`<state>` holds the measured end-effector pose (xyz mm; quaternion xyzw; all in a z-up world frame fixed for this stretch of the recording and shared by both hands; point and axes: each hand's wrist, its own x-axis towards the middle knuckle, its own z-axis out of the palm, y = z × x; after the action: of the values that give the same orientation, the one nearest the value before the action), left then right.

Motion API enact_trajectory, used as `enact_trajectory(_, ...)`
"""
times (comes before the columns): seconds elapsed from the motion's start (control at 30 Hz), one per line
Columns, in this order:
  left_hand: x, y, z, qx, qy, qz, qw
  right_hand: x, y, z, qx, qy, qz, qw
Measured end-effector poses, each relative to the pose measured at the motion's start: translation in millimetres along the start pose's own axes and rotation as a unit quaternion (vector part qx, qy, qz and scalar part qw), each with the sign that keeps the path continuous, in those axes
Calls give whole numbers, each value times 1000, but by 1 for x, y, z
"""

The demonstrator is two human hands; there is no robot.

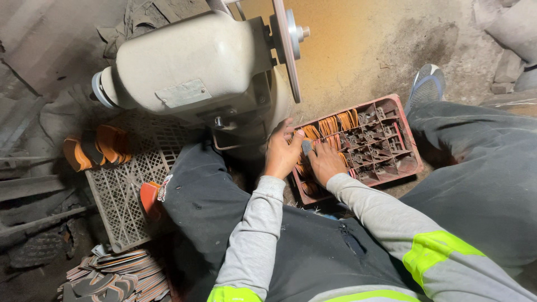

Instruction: The person sits on the floor and repeatedly picks up small orange sandpaper pieces from a red crate, presses them against a rotating grinding wheel, and returns them to the crate.

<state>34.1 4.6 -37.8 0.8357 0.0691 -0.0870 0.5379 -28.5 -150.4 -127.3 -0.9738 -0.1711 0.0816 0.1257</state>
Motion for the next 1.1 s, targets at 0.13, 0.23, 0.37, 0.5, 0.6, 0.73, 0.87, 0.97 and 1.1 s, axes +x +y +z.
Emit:
enact_trajectory(0.13, -1, 2, -1, 20, 3, 4, 1000, 2, -1, -10, -4, -37, 11, 999)
enact_trajectory(0.23, -2, 4, -2, 17, 12, 0, 1000, 3, -1, -16, 45, -48, 32, 997)
enact_trajectory(0.37, -5, 16, -12, 64, 18, 18, 998, 18, 6, -33, 190, 37, 82, 978)
enact_trajectory(0.5, -22, 43, -26, 76, -64, 21, 995, 38, 30, -78, 619, -23, 186, 763)
enact_trajectory(0.6, -37, 68, -26, 67, -112, 77, 988, 39, 40, -129, 732, -16, 95, 675)
enact_trajectory(0.73, -43, 86, -14, 35, -69, 118, 990, 28, 33, -183, 733, -45, 33, 677)
enact_trajectory(0.87, -37, 79, -9, -93, -91, 57, 990, 30, 23, -205, 690, -52, -3, 722)
enact_trajectory(0.97, -30, 66, -1, -232, -108, 31, 966, 33, 17, -208, 573, 21, -41, 818)
enact_trajectory(1.1, -11, 58, 7, -301, -106, 27, 947, 45, 15, -213, 468, 76, -63, 878)
